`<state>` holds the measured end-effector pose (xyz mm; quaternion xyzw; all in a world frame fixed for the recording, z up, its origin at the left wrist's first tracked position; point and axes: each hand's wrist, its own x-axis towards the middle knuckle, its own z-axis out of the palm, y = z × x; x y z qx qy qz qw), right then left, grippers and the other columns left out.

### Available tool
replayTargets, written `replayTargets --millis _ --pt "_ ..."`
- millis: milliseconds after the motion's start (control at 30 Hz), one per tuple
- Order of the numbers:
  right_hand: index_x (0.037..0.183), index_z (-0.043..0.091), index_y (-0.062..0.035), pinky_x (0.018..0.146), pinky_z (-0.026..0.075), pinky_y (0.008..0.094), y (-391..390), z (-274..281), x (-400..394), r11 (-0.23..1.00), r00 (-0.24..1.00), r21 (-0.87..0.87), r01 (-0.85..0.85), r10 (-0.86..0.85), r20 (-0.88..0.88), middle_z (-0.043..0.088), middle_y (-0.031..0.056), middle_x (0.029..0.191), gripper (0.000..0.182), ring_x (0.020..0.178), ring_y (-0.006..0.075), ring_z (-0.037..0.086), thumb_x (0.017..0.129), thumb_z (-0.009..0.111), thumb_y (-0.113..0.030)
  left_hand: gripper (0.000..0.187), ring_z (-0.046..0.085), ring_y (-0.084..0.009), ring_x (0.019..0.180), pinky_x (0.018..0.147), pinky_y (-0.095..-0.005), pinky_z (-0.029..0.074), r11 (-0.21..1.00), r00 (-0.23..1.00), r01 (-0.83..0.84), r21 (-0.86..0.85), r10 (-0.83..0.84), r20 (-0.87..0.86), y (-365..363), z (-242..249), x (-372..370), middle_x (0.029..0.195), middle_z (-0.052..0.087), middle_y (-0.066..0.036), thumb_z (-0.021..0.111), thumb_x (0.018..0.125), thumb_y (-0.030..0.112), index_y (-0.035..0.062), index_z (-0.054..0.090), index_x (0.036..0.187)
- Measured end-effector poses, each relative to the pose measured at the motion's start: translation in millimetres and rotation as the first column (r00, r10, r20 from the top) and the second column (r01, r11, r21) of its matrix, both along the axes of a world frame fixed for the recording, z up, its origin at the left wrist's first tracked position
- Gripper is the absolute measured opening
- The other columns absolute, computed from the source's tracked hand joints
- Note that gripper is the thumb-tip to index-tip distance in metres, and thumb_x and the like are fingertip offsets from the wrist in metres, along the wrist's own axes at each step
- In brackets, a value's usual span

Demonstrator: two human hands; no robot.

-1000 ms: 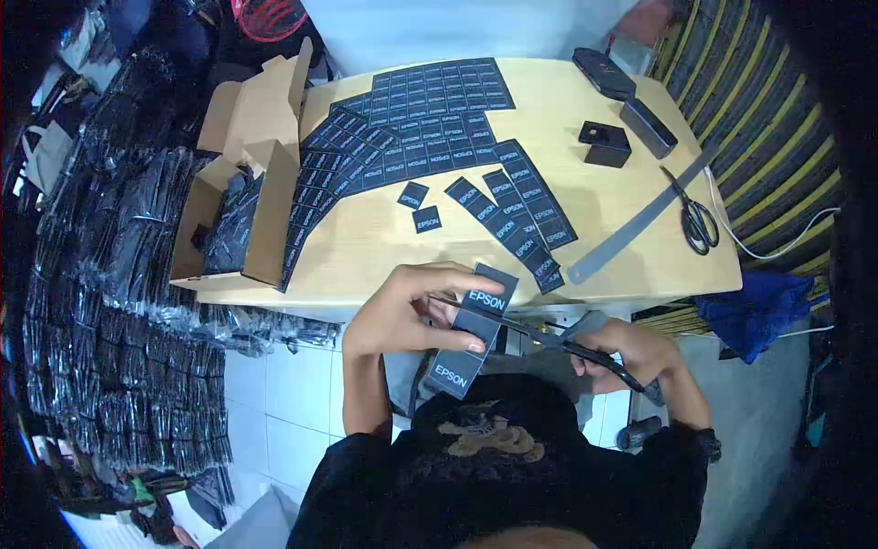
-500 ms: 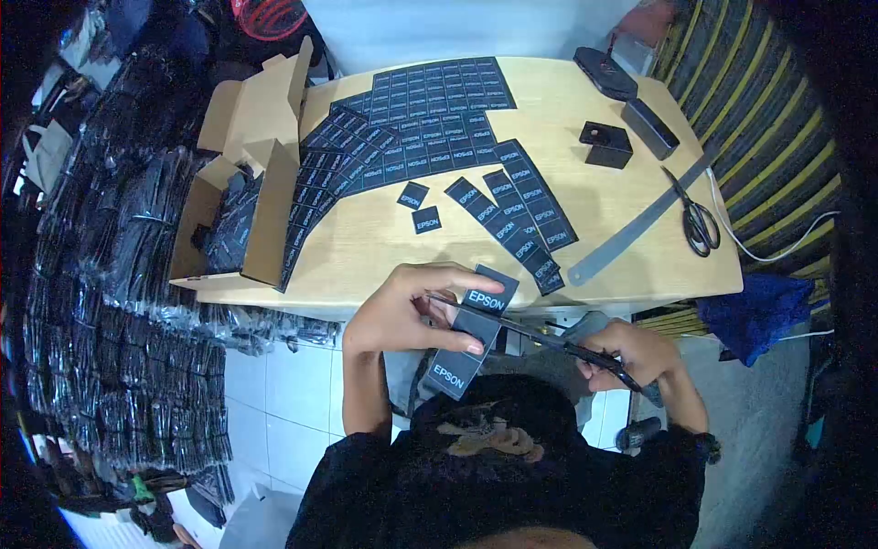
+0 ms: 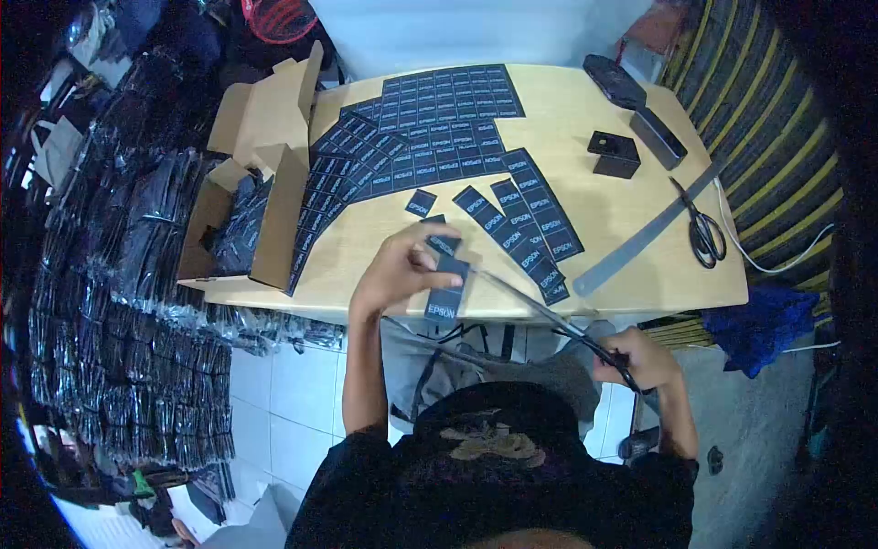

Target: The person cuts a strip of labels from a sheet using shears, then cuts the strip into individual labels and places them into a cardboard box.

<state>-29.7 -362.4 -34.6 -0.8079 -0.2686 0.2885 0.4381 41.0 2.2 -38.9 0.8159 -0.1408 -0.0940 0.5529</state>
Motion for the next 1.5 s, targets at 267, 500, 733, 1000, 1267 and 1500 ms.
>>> replayTargets --millis 267,500,733,1000,1267,1500 --pt "0.08 0.062 -0.0013 0.052 0.038 0.0233 11 -28 -23 0.94 0.95 0.164 0.3 -0.278 -0.142 0.054 -0.0009 0.063 0.022 0.058 0.0062 0.048 0.071 0.076 -0.015 0.103 0.058 -0.0194 0.061 0.058 -0.0267 0.049 0.935 0.966 -0.252 0.25 0.226 0.127 33 -24 7 0.093 0.057 -0.015 0.082 0.055 0.002 0.0142 0.027 0.141" --pt "0.1 0.063 -0.0027 0.051 0.033 0.0213 97 -23 -7 0.843 0.907 0.351 0.407 -0.42 -0.044 0.043 -0.0068 0.061 0.036 0.057 0.0036 0.041 0.069 0.078 -0.016 0.09 0.056 -0.003 0.065 0.052 -0.0153 0.045 0.947 0.97 -0.227 -0.227 0.241 0.039 -23 22 -32 0.119 0.051 -0.015 0.077 0.061 -0.007 0.0058 0.03 0.137" --pt "0.077 0.054 -0.0019 0.047 0.027 0.0188 144 0 8 0.662 0.856 0.573 0.483 -0.494 -0.151 0.043 -0.007 0.063 0.013 0.056 0.0008 0.037 0.082 0.063 -0.008 0.076 0.06 -0.0101 0.078 0.064 -0.0198 0.05 0.883 0.978 -0.144 -0.446 0.195 0.071 -61 30 -53 0.119 0.05 -0.012 0.076 0.065 -0.005 0.0022 0.038 0.13" --pt "0.073 0.052 -0.0039 0.048 0.029 0.0211 129 -5 8 0.643 0.866 0.601 0.475 -0.465 -0.186 0.043 -0.0059 0.063 0.016 0.056 0.0022 0.038 0.081 0.065 -0.01 0.033 0.057 -0.0155 0.096 0.083 -0.0265 0.046 0.925 0.996 -0.056 -0.375 0.078 0.043 -67 18 -72 0.108 0.054 -0.01 0.067 0.074 -0.005 -0.0011 0.06 0.106" --pt "0.101 0.05 -0.0031 0.059 0.036 0.0225 74 -21 -4 0.792 0.96 0.557 0.249 -0.126 -0.251 0.041 -0.0033 0.072 0.058 0.065 0.0086 0.042 0.067 0.073 -0.044 0.036 0.045 -0.0013 0.063 0.049 -0.015 0.033 0.889 0.938 -0.246 -0.387 0.319 0.136 -53 29 -70 0.085 0.052 0.0 0.071 0.069 -0.007 0.0018 0.063 0.103" --pt "0.096 0.053 -0.0029 0.061 0.04 0.0277 26 5 0 0.97 0.975 0.24 -0.042 0.092 -0.203 0.048 0.0025 0.07 0.054 0.066 0.0133 0.047 0.065 0.076 -0.04 0.047 0.06 -0.0106 0.083 0.065 -0.0188 0.05 0.908 0.974 -0.184 -0.377 0.22 0.053 -29 45 -66 0.102 0.058 -0.008 0.076 0.062 -0.009 -0.0015 0.062 0.106"
